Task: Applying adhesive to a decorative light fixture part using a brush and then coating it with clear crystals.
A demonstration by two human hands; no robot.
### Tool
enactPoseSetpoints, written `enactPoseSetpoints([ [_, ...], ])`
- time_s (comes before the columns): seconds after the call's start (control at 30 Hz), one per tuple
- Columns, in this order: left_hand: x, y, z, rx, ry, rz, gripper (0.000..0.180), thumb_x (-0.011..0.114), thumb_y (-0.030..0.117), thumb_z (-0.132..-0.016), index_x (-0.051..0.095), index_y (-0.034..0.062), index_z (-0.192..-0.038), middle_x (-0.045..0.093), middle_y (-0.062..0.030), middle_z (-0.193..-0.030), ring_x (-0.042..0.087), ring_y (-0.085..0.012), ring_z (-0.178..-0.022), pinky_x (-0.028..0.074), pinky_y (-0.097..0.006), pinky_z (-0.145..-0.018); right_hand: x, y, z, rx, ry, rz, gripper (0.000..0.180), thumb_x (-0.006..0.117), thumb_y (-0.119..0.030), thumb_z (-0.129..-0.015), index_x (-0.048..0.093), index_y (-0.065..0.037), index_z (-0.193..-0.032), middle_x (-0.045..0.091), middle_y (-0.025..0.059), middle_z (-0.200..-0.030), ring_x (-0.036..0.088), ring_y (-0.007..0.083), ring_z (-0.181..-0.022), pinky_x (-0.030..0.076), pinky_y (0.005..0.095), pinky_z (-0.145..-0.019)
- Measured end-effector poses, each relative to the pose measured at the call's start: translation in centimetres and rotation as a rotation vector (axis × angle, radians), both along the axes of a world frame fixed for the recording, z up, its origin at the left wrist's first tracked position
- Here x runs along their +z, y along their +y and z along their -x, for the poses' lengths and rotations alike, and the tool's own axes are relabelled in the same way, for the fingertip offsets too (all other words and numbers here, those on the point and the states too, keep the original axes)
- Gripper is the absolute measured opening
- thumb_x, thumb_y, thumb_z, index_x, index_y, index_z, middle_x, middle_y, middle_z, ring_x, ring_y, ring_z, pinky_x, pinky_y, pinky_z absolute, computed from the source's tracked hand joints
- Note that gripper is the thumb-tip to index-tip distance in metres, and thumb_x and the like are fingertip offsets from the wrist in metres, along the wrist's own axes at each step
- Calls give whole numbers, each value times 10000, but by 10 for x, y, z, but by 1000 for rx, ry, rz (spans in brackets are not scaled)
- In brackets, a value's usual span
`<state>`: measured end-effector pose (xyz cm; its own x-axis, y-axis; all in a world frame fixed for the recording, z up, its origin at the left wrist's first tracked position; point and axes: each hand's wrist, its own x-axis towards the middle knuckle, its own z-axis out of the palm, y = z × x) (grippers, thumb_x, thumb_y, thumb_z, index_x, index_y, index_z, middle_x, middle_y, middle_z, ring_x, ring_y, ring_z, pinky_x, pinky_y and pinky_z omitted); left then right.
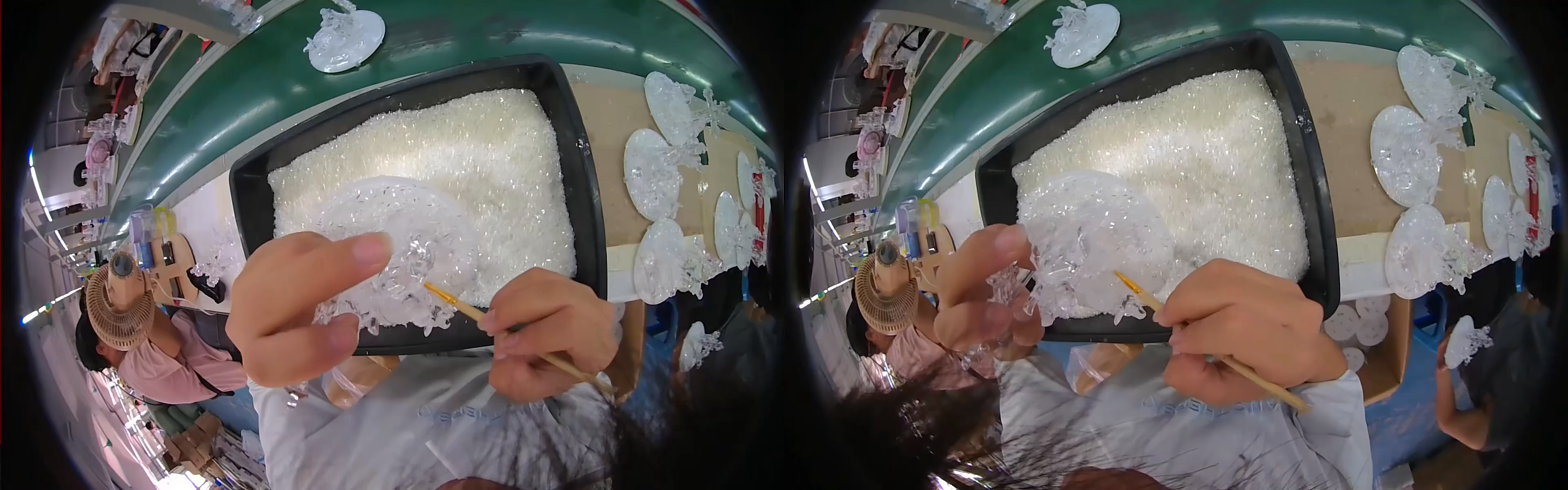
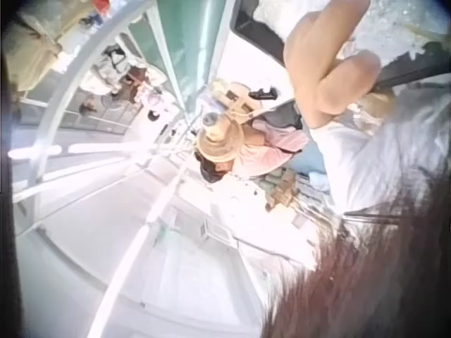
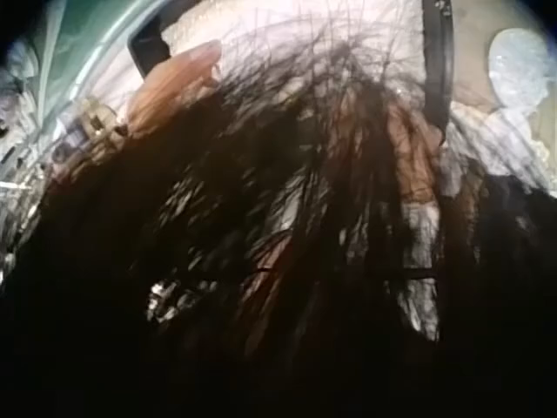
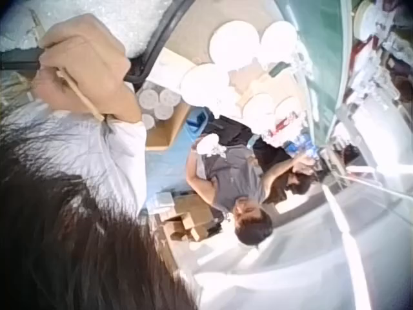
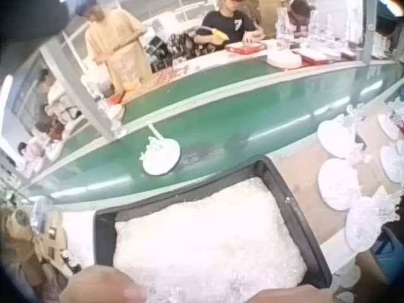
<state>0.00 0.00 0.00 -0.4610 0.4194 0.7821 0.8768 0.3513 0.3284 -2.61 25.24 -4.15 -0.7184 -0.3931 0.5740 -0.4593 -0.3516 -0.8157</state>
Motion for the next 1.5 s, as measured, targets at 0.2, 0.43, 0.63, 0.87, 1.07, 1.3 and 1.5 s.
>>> enactPoseSetpoints([
  [0.2, 5, 3, -4, 10, -189, 10, 221, 661, 29, -775, 504, -9, -926, 593, -454, -1099, 554, -244, -479, 408, -304, -376, 5, 1, -2, 48, -55, -28, 248, 696, 97, -573, 620, 4, -790, 663, 160, -792, 628, 231, -607, 509, 278, -523],
  [0.43, 3, 5, -4, -10, -199, -24, 211, 678, 57, -783, 515, 11, -908, 592, -450, -1109, 637, -312, -568, 475, -342, -434, 0, 0, 3, 79, 31, 6, 242, 693, 55, -541, 623, 37, -772, 673, 218, -754, 628, 245, -537, 501, 292, -464],
  [0.63, 10, 7, -11, 64, -308, -15, 192, 685, 33, -774, 535, 26, -894, 593, -427, -1147, 677, -345, -683, 533, -363, -526, -1, -4, 1, 61, 53, 35, 232, 686, 62, -561, 624, 29, -782, 674, 216, -773, 634, 245, -540, 507, 295, -461],
  [0.87, 15, -1, -18, 93, -385, 17, 237, 646, -59, -720, 556, 54, -908, 605, -389, -1167, 692, -352, -848, 572, -361, -613, -4, -2, -5, -105, 93, 28, 269, 666, 109, -556, 623, 38, -811, 658, 189, -783, 672, 252, -581, 559, 314, -491],
  [1.07, 10, 11, -23, 212, -366, -141, 277, 670, -72, -719, 569, 81, -926, 623, -352, -1142, 694, -351, -860, 580, -353, -614, -4, -1, -4, -94, 143, 15, 287, 679, 107, -552, 633, 31, -824, 657, 183, -779, 693, 267, -604, 581, 320, -513],
  [1.3, 13, 13, -25, 247, -394, -113, 261, 690, -50, -756, 573, 85, -945, 609, -348, -1170, 689, -346, -887, 587, -344, -635, -3, 1, -2, -49, 150, -15, 296, 703, 99, -588, 628, 37, -867, 668, 205, -842, 694, 270, -608, 587, 324, -530],
  [1.5, 10, 14, -25, 239, -388, -128, 253, 682, -56, -769, 574, 85, -949, 602, -341, -1184, 685, -340, -913, 587, -342, -642, -5, -5, -5, -134, 167, 42, 264, 713, 96, -643, 615, 41, -883, 670, 225, -851, 692, 270, -615, 586, 321, -537],
])
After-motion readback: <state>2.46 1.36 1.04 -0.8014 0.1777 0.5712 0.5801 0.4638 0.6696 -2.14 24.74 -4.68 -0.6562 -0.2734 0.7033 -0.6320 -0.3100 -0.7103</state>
